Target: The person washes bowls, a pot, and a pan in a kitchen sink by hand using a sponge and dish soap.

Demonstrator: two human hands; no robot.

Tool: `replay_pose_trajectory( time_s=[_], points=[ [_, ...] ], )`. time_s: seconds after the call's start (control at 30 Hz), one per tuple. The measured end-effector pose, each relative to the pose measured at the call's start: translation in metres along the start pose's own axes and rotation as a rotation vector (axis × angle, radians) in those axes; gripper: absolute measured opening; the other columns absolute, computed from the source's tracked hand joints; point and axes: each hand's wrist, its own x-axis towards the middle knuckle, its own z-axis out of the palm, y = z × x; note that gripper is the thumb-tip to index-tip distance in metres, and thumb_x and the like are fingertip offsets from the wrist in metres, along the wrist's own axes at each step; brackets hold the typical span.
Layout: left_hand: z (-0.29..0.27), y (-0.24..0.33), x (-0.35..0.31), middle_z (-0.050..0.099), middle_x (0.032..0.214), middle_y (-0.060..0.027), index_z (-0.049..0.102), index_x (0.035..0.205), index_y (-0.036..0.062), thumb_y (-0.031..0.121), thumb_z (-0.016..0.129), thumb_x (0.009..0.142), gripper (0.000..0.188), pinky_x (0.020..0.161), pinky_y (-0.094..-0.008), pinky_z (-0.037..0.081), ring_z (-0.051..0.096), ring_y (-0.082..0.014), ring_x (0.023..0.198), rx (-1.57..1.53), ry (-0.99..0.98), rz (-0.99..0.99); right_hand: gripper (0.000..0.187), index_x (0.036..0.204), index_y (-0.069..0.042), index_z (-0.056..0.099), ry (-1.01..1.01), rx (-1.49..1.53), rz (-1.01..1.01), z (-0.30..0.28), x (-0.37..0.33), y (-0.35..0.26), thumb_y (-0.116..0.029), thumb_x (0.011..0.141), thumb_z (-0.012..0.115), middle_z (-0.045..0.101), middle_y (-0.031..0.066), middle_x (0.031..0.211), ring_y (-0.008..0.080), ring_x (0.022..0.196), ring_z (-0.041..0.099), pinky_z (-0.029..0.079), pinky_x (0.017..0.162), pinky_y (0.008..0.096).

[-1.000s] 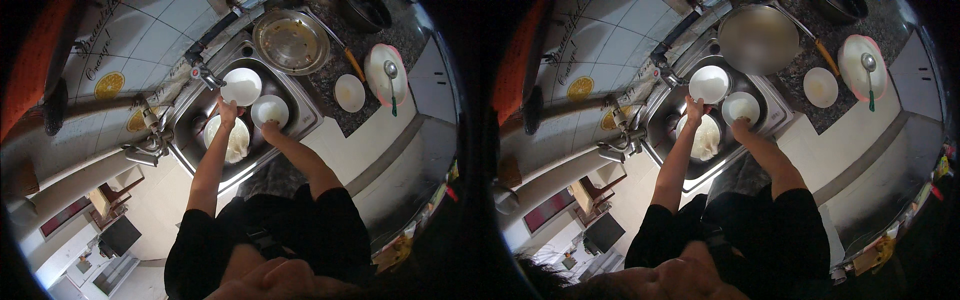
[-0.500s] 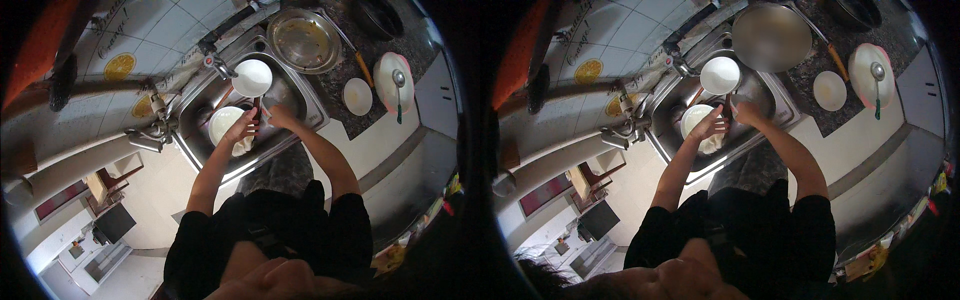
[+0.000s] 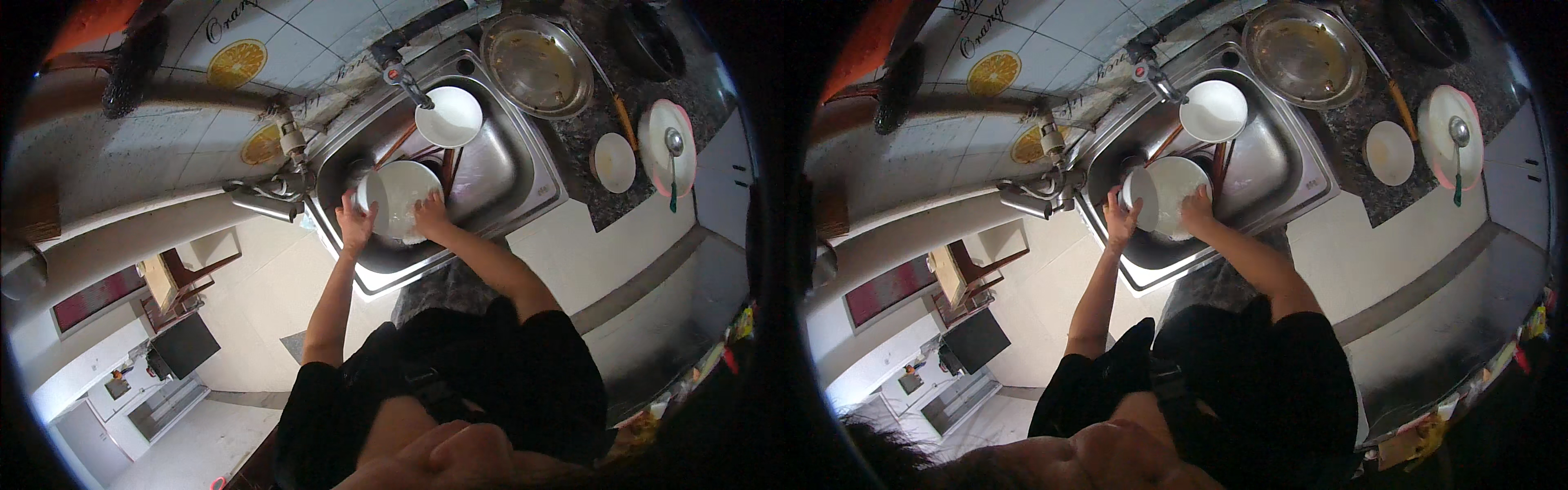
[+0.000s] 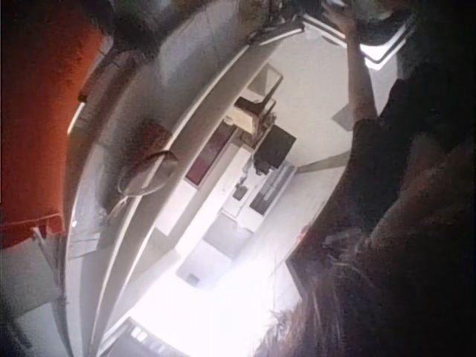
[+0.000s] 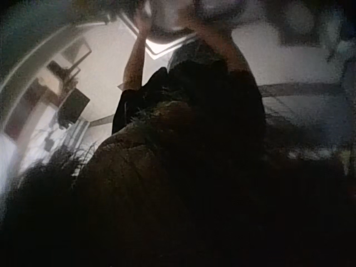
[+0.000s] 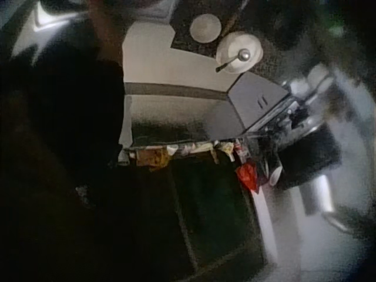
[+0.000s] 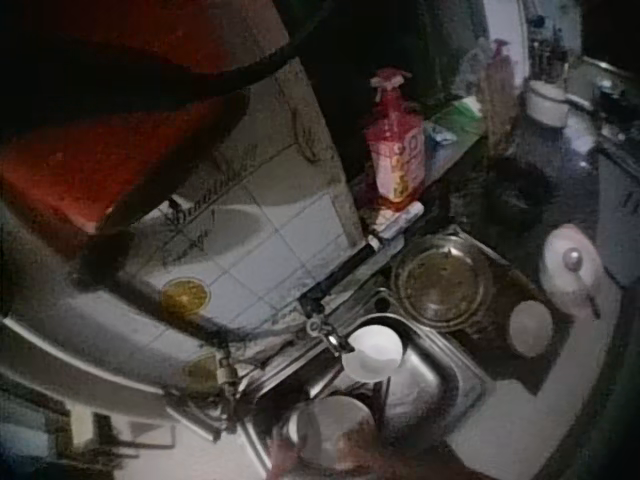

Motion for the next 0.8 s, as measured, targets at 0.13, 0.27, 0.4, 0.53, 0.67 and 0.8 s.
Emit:
replay_pose_trajectory(
  time_s=[0.13,0.27,0.4,0.53,0.67,0.8],
  points=[
    [0.019,-0.019,-0.002,0.048,0.076,-0.0172,0.041,0.107,0.0173,0.028,0.068,0.059,0.056,0.074,-0.0411,0.035,0.041,-0.0326,0.080,0.271,0.022,0.071,0.023,0.083,-0.004,0.055,-0.517,0.331,0.089,-0.045,0.020,-0.011,-0.017,0.065,0.057,0.057,0.0152,0.079,0.0257,0.085,0.053,0.040,0.071,0.0364],
    [0.049,-0.019,-0.001,0.049,0.083,-0.0174,0.040,0.109,0.0195,0.041,0.061,0.065,0.054,0.079,-0.0413,0.032,0.040,-0.0339,0.088,0.338,-0.032,0.003,0.029,0.085,-0.004,0.052,-0.286,0.948,0.276,-0.035,0.016,0.008,-0.020,0.062,0.057,0.057,0.0127,0.083,0.0281,0.080,0.055,0.042,0.071,0.0348],
    [0.070,-0.041,0.012,0.049,0.097,-0.0167,0.040,0.110,0.0176,0.052,0.050,0.070,0.054,0.085,-0.0413,0.029,0.041,-0.0345,0.094,0.061,-0.157,-0.315,0.030,0.092,-0.005,0.048,0.112,1.295,0.375,-0.021,0.021,-0.006,-0.012,0.063,0.053,0.052,0.0097,0.089,0.0200,0.086,0.050,0.039,0.076,0.0307],
    [0.078,-0.069,0.027,0.045,0.111,-0.0159,0.032,0.120,0.0158,0.053,0.044,0.074,0.061,0.082,-0.0366,0.037,0.047,-0.0330,0.097,-0.307,-0.206,-0.664,0.045,0.107,-0.004,0.039,0.054,1.488,0.397,-0.041,0.051,-0.028,-0.009,0.064,0.052,0.046,0.0127,0.100,0.0208,0.095,0.045,0.036,0.082,0.0318],
    [0.073,-0.101,0.033,0.043,0.114,-0.0148,0.027,0.124,0.0084,0.052,0.042,0.076,0.066,0.080,-0.0349,0.038,0.046,-0.0272,0.097,-0.698,-0.213,-0.518,0.058,0.117,-0.003,0.033,0.131,1.342,0.217,-0.060,0.049,-0.065,-0.009,0.063,0.052,0.042,0.0155,0.108,0.0299,0.101,0.041,0.033,0.087,0.0364],
    [0.009,-0.038,0.043,0.033,0.122,-0.0100,0.017,0.128,0.0105,0.058,0.043,0.073,0.077,0.079,-0.0391,0.039,0.036,-0.0246,0.108,-0.675,-0.488,-0.642,0.056,0.114,-0.007,0.039,-0.105,0.610,-0.284,-0.046,0.007,-0.028,-0.002,0.060,0.053,0.044,0.0114,0.107,0.0299,0.101,0.041,0.035,0.085,0.0367]
  ],
)
